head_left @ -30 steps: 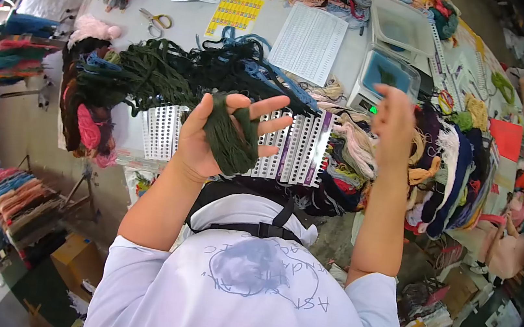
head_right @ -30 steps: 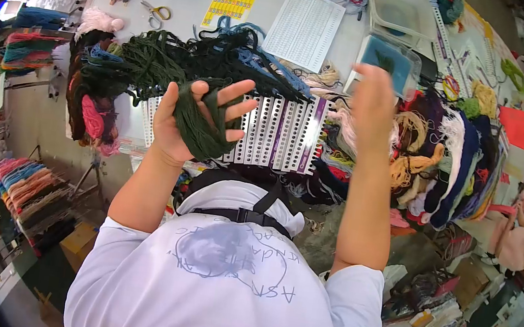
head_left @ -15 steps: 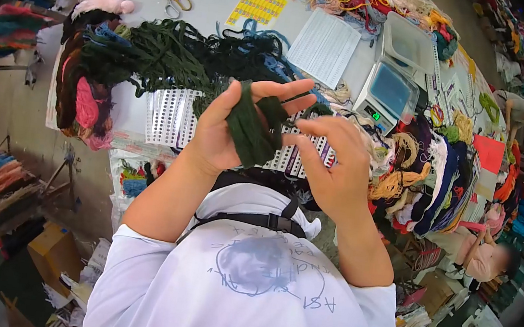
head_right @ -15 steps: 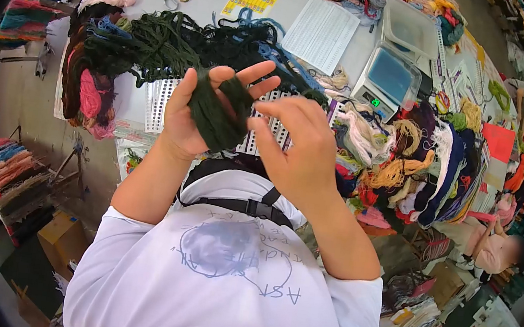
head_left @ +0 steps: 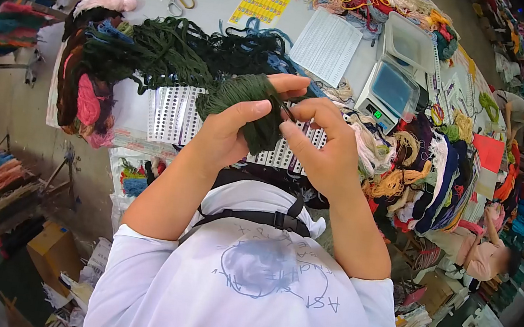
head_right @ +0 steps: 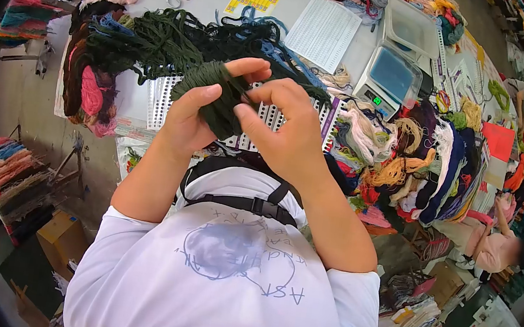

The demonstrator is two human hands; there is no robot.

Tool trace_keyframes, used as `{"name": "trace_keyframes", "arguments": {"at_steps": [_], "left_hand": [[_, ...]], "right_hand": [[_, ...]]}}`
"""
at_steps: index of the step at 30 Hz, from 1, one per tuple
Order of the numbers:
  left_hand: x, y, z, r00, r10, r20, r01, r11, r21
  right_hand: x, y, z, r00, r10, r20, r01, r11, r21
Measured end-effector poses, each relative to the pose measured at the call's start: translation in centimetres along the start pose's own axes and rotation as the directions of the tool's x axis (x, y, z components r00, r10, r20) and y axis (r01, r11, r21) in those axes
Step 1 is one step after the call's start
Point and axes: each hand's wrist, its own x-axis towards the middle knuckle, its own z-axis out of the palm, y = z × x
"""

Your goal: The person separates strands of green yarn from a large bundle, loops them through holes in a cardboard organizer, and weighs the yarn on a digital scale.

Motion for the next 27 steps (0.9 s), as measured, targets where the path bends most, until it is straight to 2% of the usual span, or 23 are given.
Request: {"name": "trace_keyframes", "arguments": {"at_steps": [2, 3, 7, 9, 11, 13, 17, 19, 20, 22, 23, 25, 26, 27], "left_hand": [[0.1, 0.2, 0.6, 1.0, -0.011, 0.005, 0.011, 0.996, -0.091], [0.1, 0.1, 1.0, 0.999, 0.047, -0.02, -0.049, 0.989, -0.139], [-0.1, 0.3, 0.8, 0.999, 0.044, 0.009, -0.042, 0.981, -0.188], [-0.6, 0.7, 0.5, 1.0, 0.03, 0.004, -0.029, 0.995, -0.098], [-0.6, 0.7, 0.3, 1.0, 0.024, 0.016, -0.023, 0.997, -0.076], [-0.7, 0.8, 0.5, 0.999, 0.047, 0.005, -0.047, 0.985, 0.165], [-0.6, 1.3, 1.2, 0.999, 0.048, -0.022, -0.04, 0.957, 0.288], [-0.5, 1.6, 1.8, 1.0, 0.016, -0.018, -0.011, 0.973, 0.229], [-0.5, 1.4, 1.6, 1.0, 0.016, -0.018, -0.012, 0.973, 0.229], [-0.5, 1.0, 0.7, 0.997, 0.074, 0.009, -0.072, 0.927, 0.369], [-0.4, 1.1, 0.5, 0.997, 0.073, 0.009, -0.071, 0.926, 0.37], [-0.3, 1.3, 0.4, 0.999, 0.049, 0.023, -0.054, 0.956, 0.288], [-0.3, 1.3, 0.6, 0.998, 0.05, 0.023, -0.055, 0.955, 0.291], [-0.4, 1.4, 0.8, 0.999, 0.041, 0.028, -0.046, 0.97, 0.237]], "right_hand": [[0.0, -0.5, 0.5, 0.994, -0.102, -0.032, 0.097, 0.986, -0.133], [0.0, -0.5, 0.6, 0.982, -0.189, -0.021, 0.179, 0.955, -0.238], [-0.2, 0.2, 0.5, 0.986, -0.166, 0.002, 0.162, 0.961, -0.226], [-0.3, 0.2, 0.0, 1.0, -0.005, -0.002, 0.005, 0.999, 0.05], [-0.4, 0.3, -0.2, 1.0, -0.005, 0.009, 0.005, 0.998, 0.062], [-0.5, 0.9, -0.1, 0.999, 0.036, 0.032, -0.04, 0.987, 0.153], [-0.8, 0.5, -0.3, 0.986, 0.142, 0.082, -0.159, 0.953, 0.26], [-0.8, 0.4, -0.2, 0.976, 0.204, 0.073, -0.208, 0.788, 0.58], [-0.7, 0.7, -0.5, 0.976, 0.204, 0.073, -0.208, 0.788, 0.579], [-0.4, 1.3, -1.3, 0.956, 0.179, 0.233, -0.292, 0.668, 0.684], [-0.4, 0.8, -1.3, 0.956, 0.179, 0.232, -0.291, 0.668, 0.685], [-0.3, -0.8, -1.3, 0.951, 0.225, 0.212, -0.301, 0.832, 0.467], [-0.3, -0.8, -1.3, 0.952, 0.222, 0.212, -0.299, 0.831, 0.469], [-0.3, -0.7, -1.5, 0.949, 0.224, 0.221, -0.293, 0.887, 0.357]]}}
